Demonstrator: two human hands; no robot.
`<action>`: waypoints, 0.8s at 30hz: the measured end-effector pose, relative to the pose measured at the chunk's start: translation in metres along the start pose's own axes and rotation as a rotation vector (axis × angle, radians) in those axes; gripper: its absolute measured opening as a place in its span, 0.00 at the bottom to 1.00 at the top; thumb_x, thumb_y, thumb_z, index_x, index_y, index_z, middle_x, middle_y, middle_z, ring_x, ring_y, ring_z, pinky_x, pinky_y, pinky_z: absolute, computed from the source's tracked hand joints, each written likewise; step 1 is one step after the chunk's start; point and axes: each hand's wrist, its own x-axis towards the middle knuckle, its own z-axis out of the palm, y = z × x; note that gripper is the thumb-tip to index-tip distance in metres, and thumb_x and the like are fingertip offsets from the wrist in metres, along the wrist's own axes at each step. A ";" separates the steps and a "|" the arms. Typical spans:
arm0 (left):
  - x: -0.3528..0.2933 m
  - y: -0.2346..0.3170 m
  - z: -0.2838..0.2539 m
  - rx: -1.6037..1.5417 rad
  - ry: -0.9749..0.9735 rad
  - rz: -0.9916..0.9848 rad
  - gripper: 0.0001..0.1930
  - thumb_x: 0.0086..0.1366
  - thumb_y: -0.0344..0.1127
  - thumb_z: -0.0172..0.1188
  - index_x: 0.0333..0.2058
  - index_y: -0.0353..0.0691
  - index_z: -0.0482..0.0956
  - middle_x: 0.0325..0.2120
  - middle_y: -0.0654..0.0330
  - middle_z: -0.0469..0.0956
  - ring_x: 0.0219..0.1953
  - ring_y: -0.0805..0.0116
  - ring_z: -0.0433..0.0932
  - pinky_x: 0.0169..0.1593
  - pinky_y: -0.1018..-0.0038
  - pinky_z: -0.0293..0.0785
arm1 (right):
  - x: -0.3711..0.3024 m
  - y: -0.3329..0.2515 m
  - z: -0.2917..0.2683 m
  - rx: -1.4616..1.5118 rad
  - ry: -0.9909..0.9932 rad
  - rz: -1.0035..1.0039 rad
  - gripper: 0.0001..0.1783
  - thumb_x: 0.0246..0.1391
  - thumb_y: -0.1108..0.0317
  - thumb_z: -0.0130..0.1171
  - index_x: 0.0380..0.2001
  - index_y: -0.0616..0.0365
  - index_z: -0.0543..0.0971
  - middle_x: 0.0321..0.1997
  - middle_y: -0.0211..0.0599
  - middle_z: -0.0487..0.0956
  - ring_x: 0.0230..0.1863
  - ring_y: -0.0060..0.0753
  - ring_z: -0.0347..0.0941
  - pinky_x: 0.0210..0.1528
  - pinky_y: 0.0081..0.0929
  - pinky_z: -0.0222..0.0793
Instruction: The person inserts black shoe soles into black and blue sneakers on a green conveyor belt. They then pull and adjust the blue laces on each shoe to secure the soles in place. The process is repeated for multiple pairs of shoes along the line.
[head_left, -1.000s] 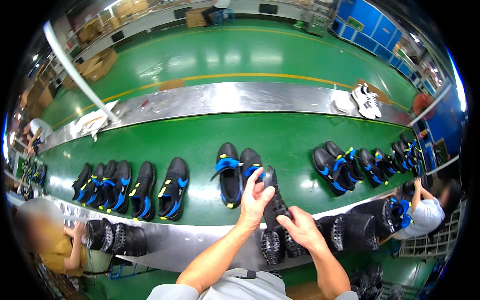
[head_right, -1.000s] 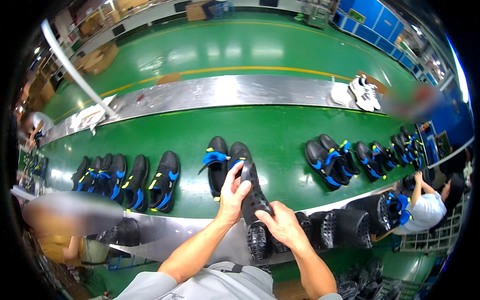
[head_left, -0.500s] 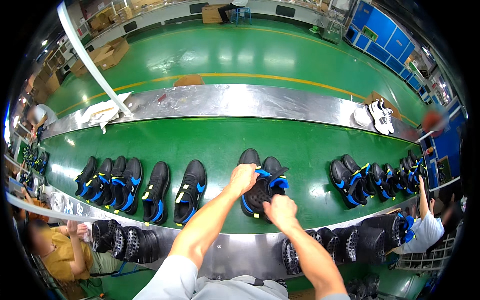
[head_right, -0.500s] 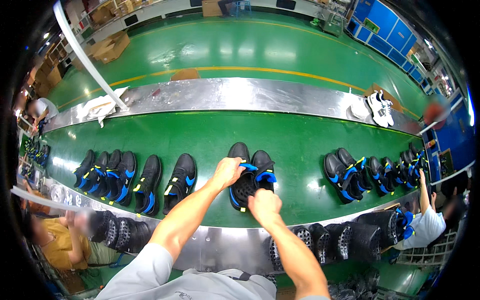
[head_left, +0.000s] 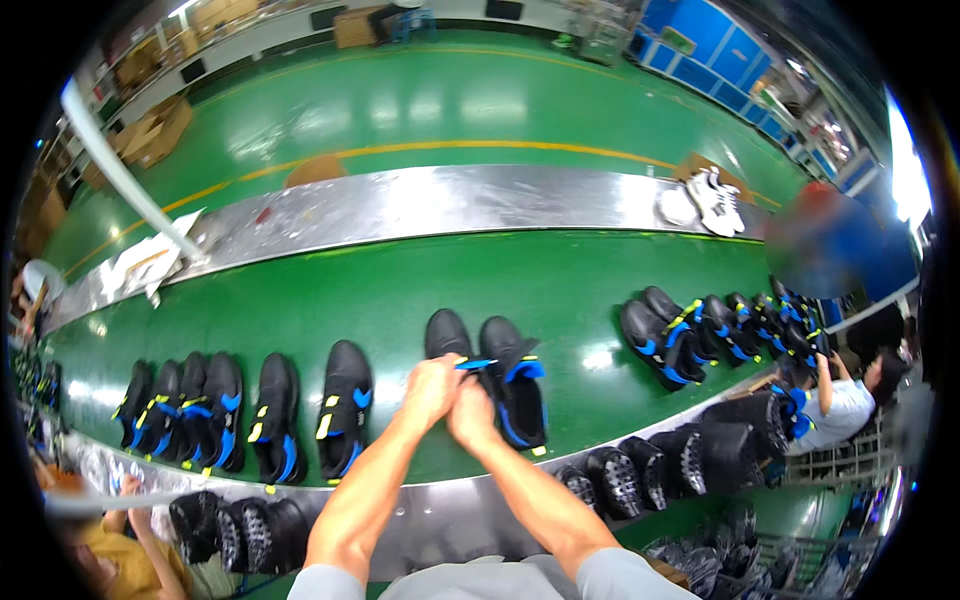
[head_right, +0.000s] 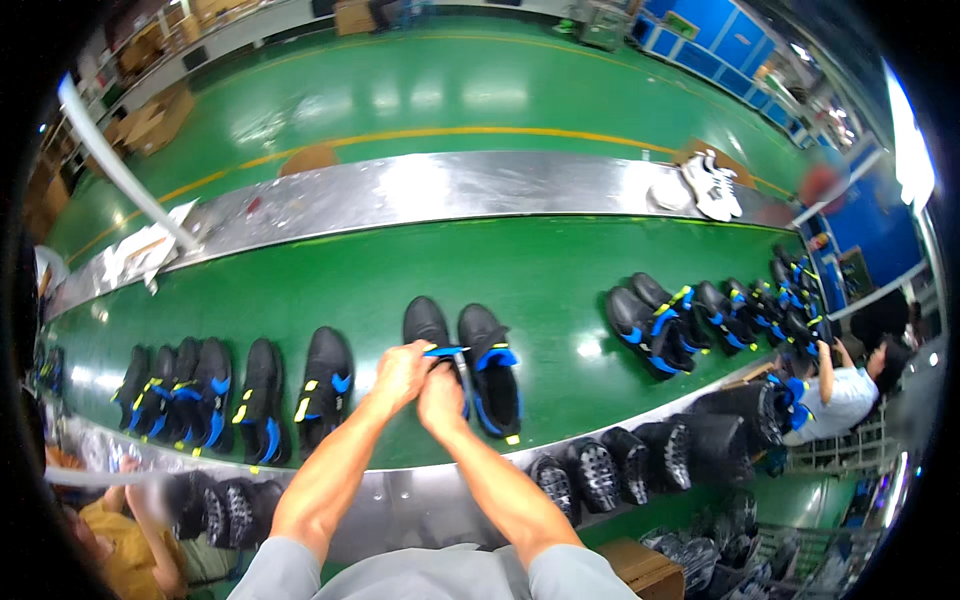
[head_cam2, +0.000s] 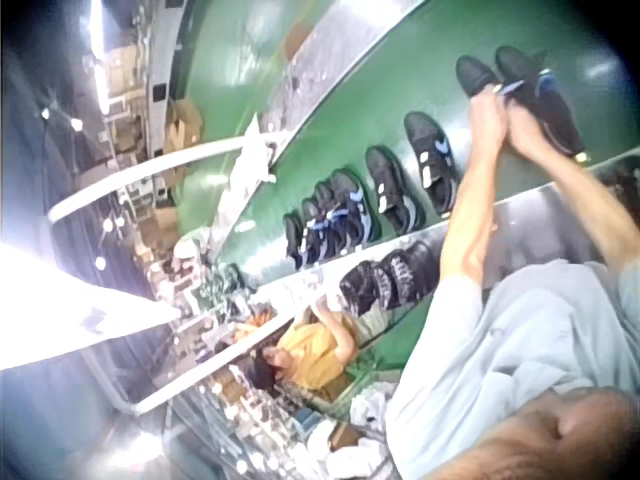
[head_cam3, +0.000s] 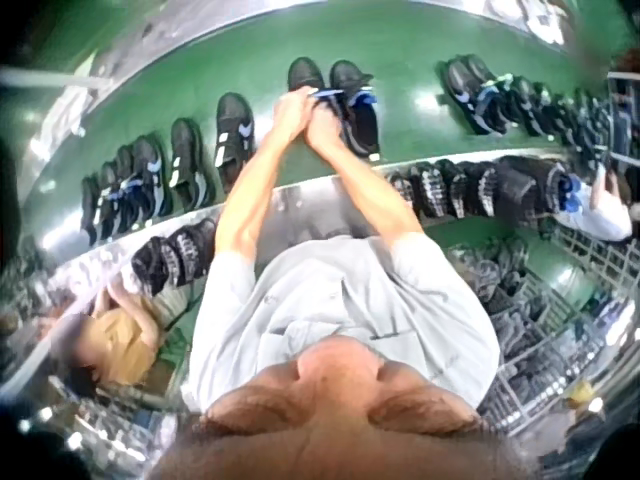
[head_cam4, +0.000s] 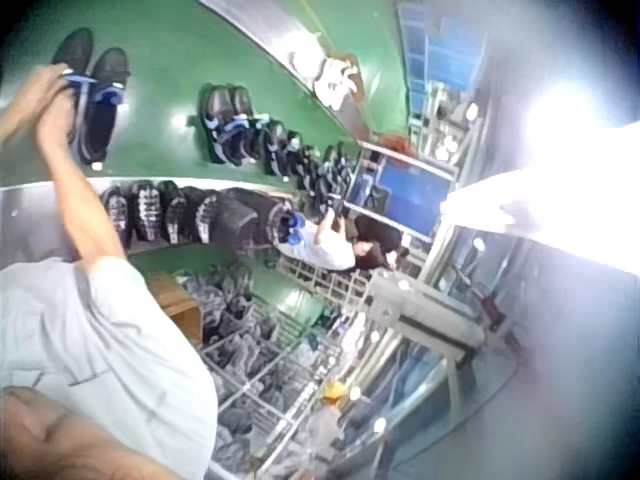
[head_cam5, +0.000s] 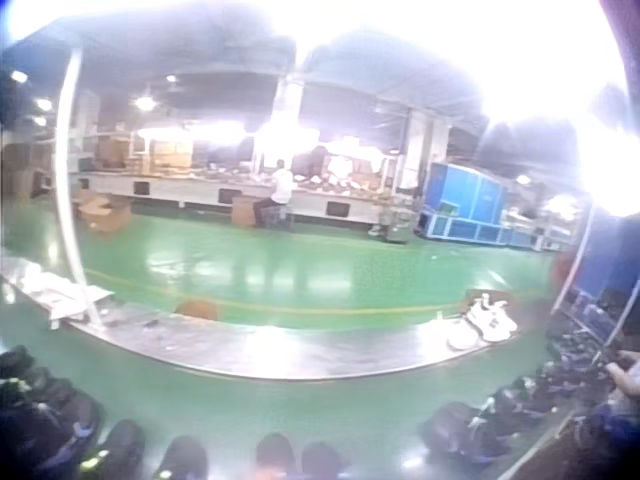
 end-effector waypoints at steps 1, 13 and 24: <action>-0.001 -0.010 -0.004 0.032 0.003 -0.029 0.11 0.66 0.37 0.63 0.43 0.39 0.82 0.34 0.41 0.83 0.39 0.38 0.82 0.42 0.51 0.78 | -0.020 -0.009 -0.020 0.080 -0.063 -0.158 0.15 0.63 0.65 0.57 0.45 0.67 0.75 0.41 0.57 0.83 0.43 0.59 0.82 0.45 0.51 0.77; -0.013 0.084 -0.026 0.011 0.309 0.268 0.13 0.59 0.20 0.61 0.44 0.33 0.80 0.42 0.48 0.80 0.48 0.47 0.78 0.55 0.59 0.74 | -0.164 0.270 -0.509 -0.413 1.053 0.095 0.18 0.68 0.58 0.57 0.40 0.65 0.82 0.37 0.49 0.81 0.38 0.49 0.77 0.44 0.40 0.71; -0.008 0.149 0.027 -0.018 0.186 0.422 0.10 0.58 0.21 0.62 0.41 0.34 0.81 0.39 0.49 0.82 0.44 0.47 0.79 0.51 0.59 0.76 | -0.179 0.397 -0.544 -0.344 0.327 0.543 0.38 0.47 0.42 0.70 0.48 0.68 0.82 0.46 0.59 0.83 0.52 0.59 0.78 0.55 0.48 0.72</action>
